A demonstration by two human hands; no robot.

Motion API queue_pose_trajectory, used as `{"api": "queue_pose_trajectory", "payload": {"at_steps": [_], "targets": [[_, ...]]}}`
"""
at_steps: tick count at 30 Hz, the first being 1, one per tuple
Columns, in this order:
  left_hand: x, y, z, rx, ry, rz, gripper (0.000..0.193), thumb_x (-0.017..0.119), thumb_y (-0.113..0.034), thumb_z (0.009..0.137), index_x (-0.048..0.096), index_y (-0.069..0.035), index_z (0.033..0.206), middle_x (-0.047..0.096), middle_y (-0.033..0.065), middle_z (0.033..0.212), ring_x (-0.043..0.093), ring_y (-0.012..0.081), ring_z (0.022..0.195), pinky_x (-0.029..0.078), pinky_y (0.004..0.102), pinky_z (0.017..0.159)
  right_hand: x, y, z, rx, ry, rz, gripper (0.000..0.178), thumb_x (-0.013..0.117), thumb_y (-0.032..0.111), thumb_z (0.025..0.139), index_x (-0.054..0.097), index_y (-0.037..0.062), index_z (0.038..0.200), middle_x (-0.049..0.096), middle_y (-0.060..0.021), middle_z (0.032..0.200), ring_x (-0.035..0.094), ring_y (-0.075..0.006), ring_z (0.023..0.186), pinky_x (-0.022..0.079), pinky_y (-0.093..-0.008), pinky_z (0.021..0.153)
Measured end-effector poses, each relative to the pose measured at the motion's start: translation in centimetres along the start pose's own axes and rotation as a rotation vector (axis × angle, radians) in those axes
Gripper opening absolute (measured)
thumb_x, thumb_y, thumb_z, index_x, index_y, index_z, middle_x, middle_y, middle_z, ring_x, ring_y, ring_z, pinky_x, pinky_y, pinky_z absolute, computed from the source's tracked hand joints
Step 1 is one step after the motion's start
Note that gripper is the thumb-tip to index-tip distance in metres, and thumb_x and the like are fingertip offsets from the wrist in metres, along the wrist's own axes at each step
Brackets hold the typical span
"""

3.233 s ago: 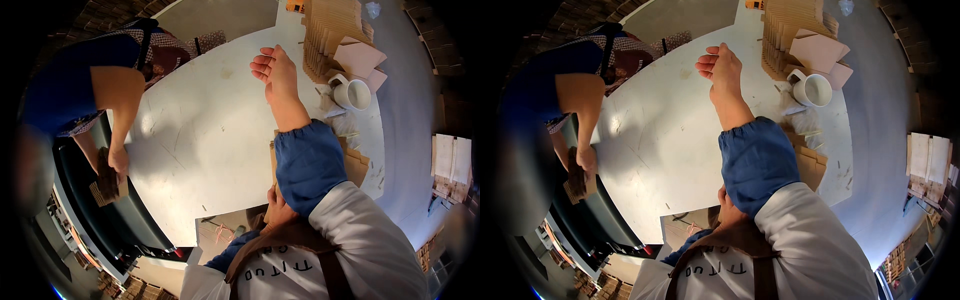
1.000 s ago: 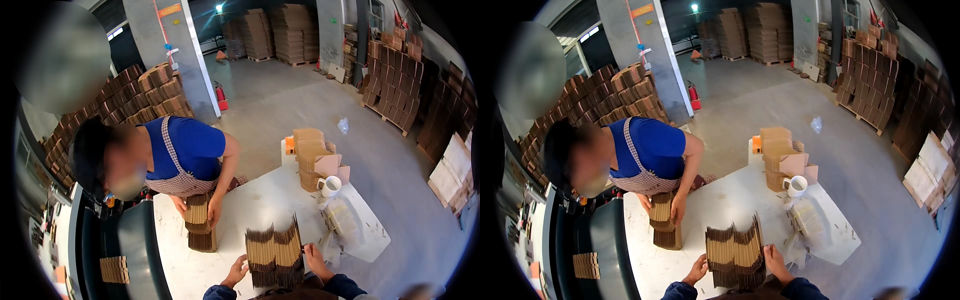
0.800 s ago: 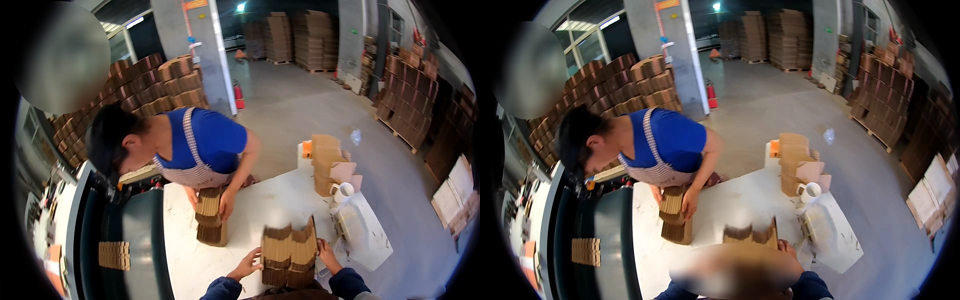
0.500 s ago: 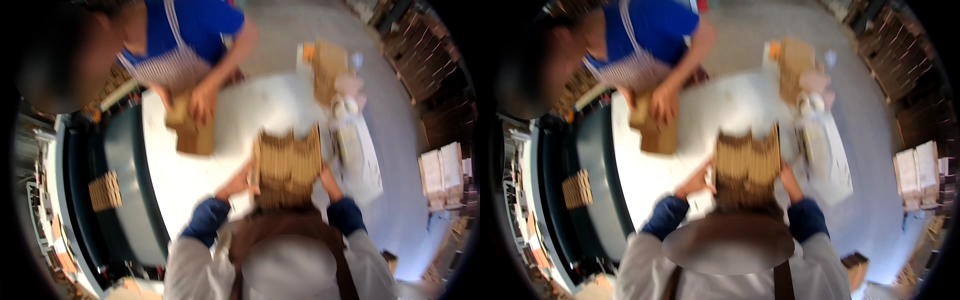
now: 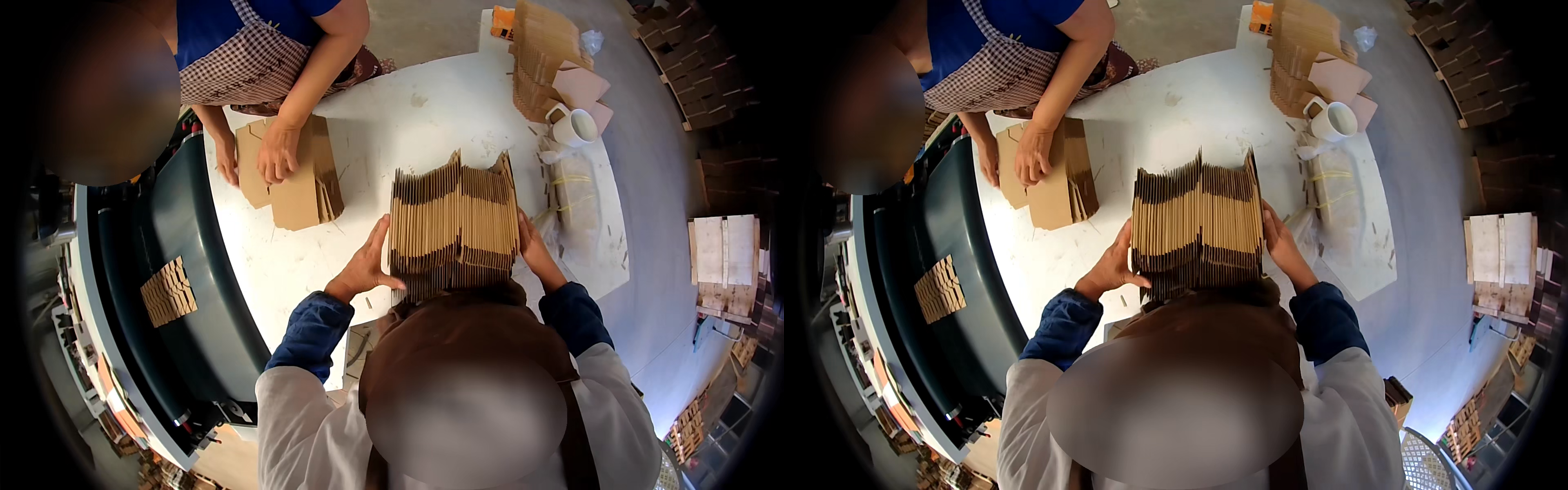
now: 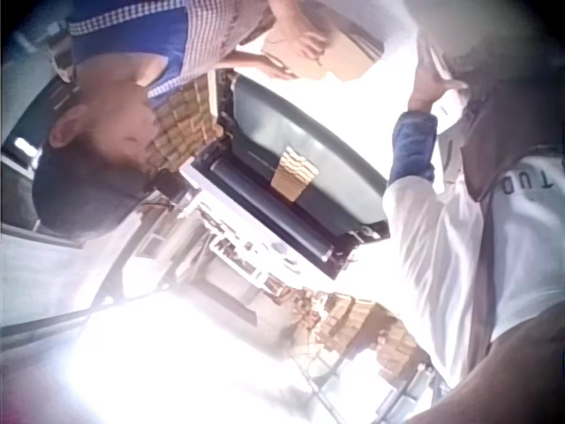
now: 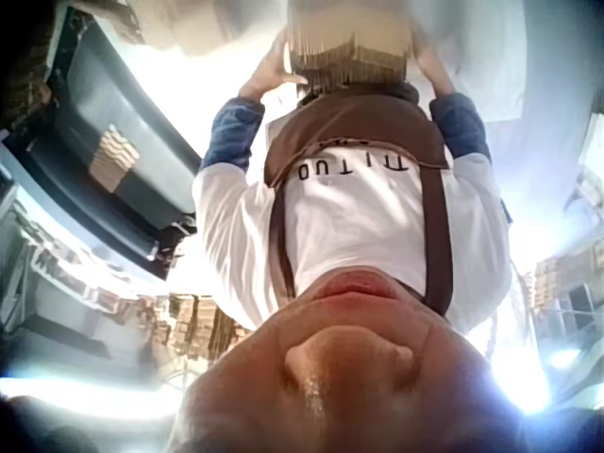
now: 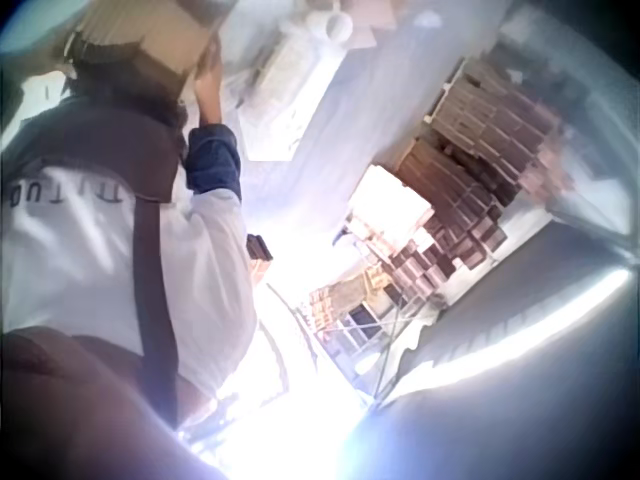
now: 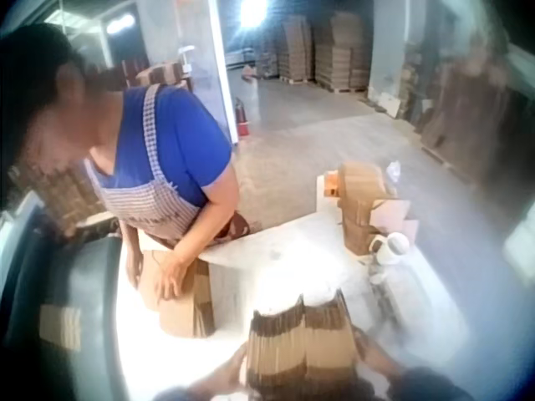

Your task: The person gathers stacks of flat corrugated cardboard pieces, places them into a strapping machine, and secures them with pink plastic bands. The person then removes the bundles and stacks them on a nearby table.

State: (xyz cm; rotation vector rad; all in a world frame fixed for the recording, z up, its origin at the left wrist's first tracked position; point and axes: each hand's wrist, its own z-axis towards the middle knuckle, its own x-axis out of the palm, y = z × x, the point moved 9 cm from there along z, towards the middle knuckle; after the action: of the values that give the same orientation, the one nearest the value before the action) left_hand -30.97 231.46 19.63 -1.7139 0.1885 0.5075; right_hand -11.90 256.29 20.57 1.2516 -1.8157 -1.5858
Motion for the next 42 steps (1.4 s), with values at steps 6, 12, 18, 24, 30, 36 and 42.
{"api": "queue_pose_trajectory", "payload": {"at_steps": [6,12,18,24,30,36,42], "targets": [[1.3,-0.8,3.9,0.096,-0.150,0.145,0.136,0.088,-0.046,0.059,-0.001,0.002,0.150,0.017,0.0300,0.152,0.024,0.0429,0.141,0.025,0.0407,0.116,-0.3,-5.0,2.9,-0.068,0.029,-0.146,0.059,0.027,0.044,0.105,0.038,0.0010,0.143,0.052,-0.0213,0.136,0.049,-0.0316,0.126,0.037,-0.0354,0.105],[-2.7,-1.9,3.9,-0.143,-0.218,-0.113,0.125,0.085,-0.043,0.065,0.004,0.000,0.151,0.034,0.0276,0.146,0.037,0.0387,0.135,0.033,0.0395,0.111,-0.2,1.2,7.3,-0.008,0.161,-0.035,0.058,0.031,0.043,0.105,0.040,-0.0002,0.142,0.053,-0.0191,0.135,0.050,-0.0293,0.124,0.037,-0.0361,0.104],[-6.1,-8.9,0.6,-0.559,-0.008,-0.644,0.082,0.067,-0.046,0.086,0.034,0.004,0.142,0.047,0.0164,0.138,0.045,0.0261,0.127,0.035,0.0367,0.108,-1.4,6.9,12.5,0.026,0.506,-0.223,0.061,0.034,0.053,0.101,0.059,-0.0021,0.113,0.065,-0.0062,0.086,0.056,-0.0139,0.073,0.045,-0.0250,0.067],[-0.1,-4.6,-3.1,-0.858,0.057,-1.140,0.080,0.051,-0.059,0.092,0.036,0.002,0.142,0.042,0.0216,0.143,0.050,0.0299,0.125,0.043,0.0407,0.105,2.9,2.0,11.3,0.218,0.830,-0.357,0.079,0.027,0.067,0.095,0.065,0.0001,0.113,0.069,-0.0105,0.095,0.065,-0.0196,0.087,0.051,-0.0296,0.080],[5.5,-0.3,-4.2,-0.858,-0.046,-1.143,0.084,0.049,-0.064,0.090,0.035,-0.001,0.144,0.044,0.0202,0.142,0.050,0.0279,0.127,0.044,0.0418,0.103,4.2,0.0,9.1,0.414,0.769,-0.183,0.082,0.022,0.069,0.095,0.067,0.0021,0.110,0.069,-0.0109,0.100,0.064,-0.0195,0.094,0.049,-0.0329,0.089],[5.6,-2.5,-3.5,-0.878,-0.117,-1.071,0.084,0.056,-0.062,0.088,0.037,0.000,0.143,0.051,0.0190,0.136,0.050,0.0270,0.126,0.042,0.0416,0.104,4.8,-1.3,8.1,0.498,0.864,-0.079,0.074,0.026,0.065,0.097,0.056,0.0036,0.125,0.065,-0.0053,0.104,0.060,-0.0153,0.091,0.050,-0.0290,0.082],[2.3,-6.9,-4.9,-0.537,-0.485,-0.699,0.097,0.073,-0.051,0.077,0.026,-0.002,0.146,0.046,0.0193,0.138,0.045,0.0311,0.127,0.039,0.0419,0.105,3.2,7.4,8.2,0.059,0.739,-0.335,0.081,0.025,0.066,0.097,0.059,-0.0029,0.122,0.064,-0.0125,0.115,0.056,-0.0201,0.108,0.041,-0.0332,0.096]]}}
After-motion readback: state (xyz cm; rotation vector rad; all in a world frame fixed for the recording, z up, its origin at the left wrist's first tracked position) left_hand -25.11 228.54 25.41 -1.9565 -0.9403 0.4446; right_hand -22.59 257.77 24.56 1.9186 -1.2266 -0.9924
